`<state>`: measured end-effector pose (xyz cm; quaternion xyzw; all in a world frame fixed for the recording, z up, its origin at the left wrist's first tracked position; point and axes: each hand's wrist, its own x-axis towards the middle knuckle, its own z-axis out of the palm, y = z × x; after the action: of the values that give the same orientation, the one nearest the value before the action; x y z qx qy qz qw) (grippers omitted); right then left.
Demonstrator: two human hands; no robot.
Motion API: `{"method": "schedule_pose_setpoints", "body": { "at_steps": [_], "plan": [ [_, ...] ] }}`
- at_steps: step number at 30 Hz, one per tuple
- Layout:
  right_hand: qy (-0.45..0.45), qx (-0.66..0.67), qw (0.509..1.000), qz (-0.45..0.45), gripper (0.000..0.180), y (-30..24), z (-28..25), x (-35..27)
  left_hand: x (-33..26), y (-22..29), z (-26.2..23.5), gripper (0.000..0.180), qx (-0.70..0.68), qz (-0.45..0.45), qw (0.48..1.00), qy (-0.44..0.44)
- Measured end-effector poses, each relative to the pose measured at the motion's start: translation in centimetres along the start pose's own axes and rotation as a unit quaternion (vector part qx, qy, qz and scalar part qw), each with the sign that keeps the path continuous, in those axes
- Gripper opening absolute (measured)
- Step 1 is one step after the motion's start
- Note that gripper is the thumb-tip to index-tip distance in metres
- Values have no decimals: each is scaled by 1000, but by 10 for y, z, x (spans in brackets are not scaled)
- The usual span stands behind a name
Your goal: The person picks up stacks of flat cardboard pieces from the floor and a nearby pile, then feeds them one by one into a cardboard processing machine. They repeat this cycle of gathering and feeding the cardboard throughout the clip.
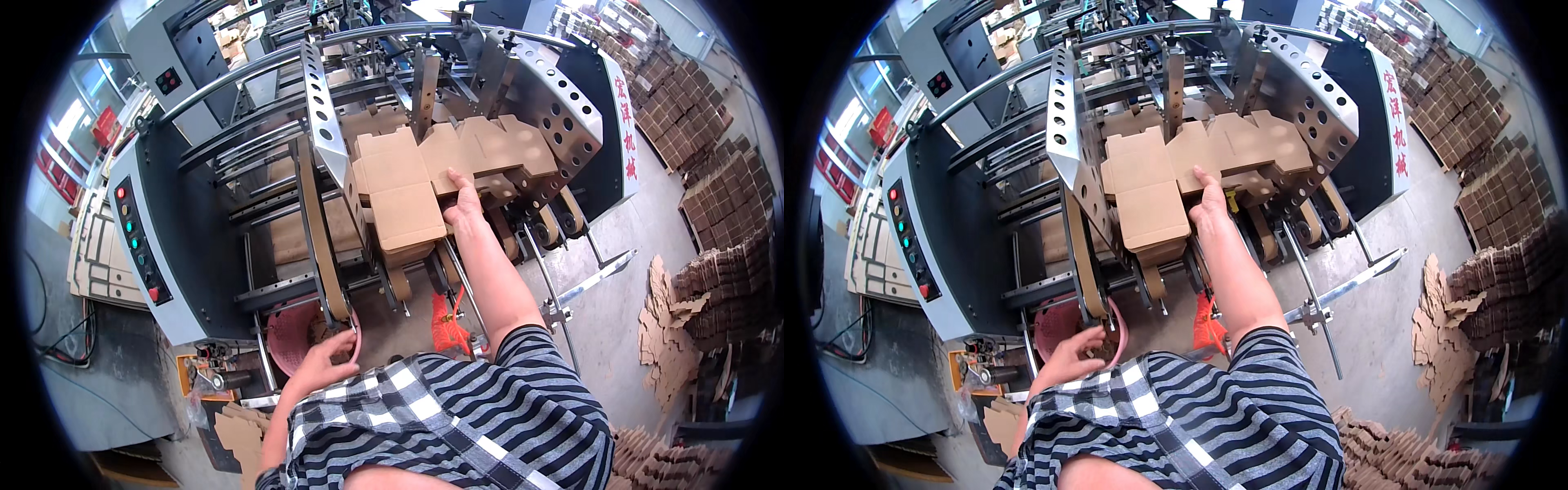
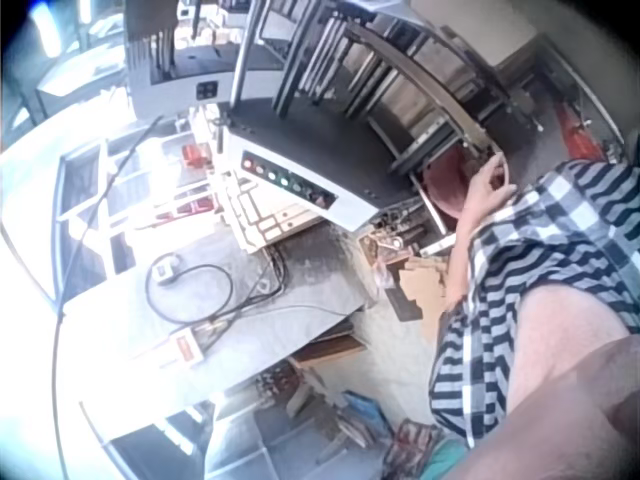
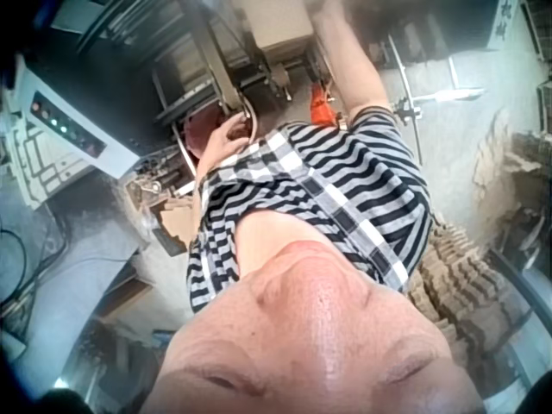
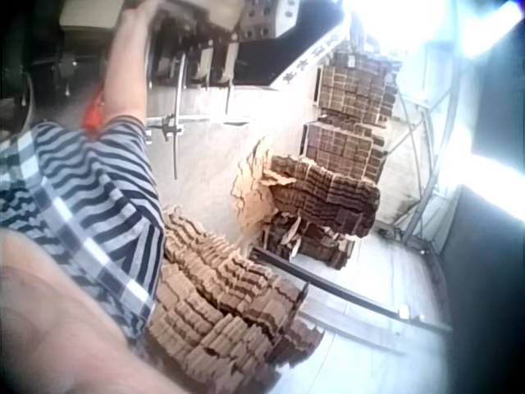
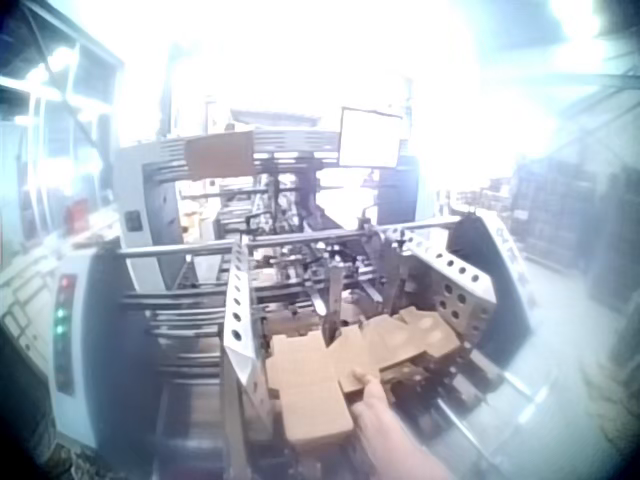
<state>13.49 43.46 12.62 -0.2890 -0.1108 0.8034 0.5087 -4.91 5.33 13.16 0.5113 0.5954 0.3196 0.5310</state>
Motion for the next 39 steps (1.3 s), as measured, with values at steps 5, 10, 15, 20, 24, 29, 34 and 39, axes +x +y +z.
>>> {"method": "schedule_pose_setpoints", "body": {
  "at_steps": [5,10,15,20,24,29,34,39],
  "plan": [
    [7,7,1000,14,41,2,12,-6,86,40,1,63,-224,49,972,47],
    [38,-22,999,9,44,1,25,-24,153,52,33,76,-453,-56,884,100],
    [14,-6,999,33,51,-1,15,-16,190,50,50,68,-600,-22,787,145],
    [10,-56,996,62,52,-8,18,-24,209,56,47,61,-651,31,729,210],
    [-21,-207,961,183,76,-45,-2,-30,207,63,47,55,-644,11,725,243],
    [175,-310,934,15,122,-119,-54,-32,210,51,54,56,-611,11,740,281],
    [281,-328,896,-103,86,-134,-65,12,217,42,62,50,-621,-4,731,284],
    [289,-265,890,-231,44,-119,-67,34,225,12,56,56,-640,-22,718,272]
  ]
}}
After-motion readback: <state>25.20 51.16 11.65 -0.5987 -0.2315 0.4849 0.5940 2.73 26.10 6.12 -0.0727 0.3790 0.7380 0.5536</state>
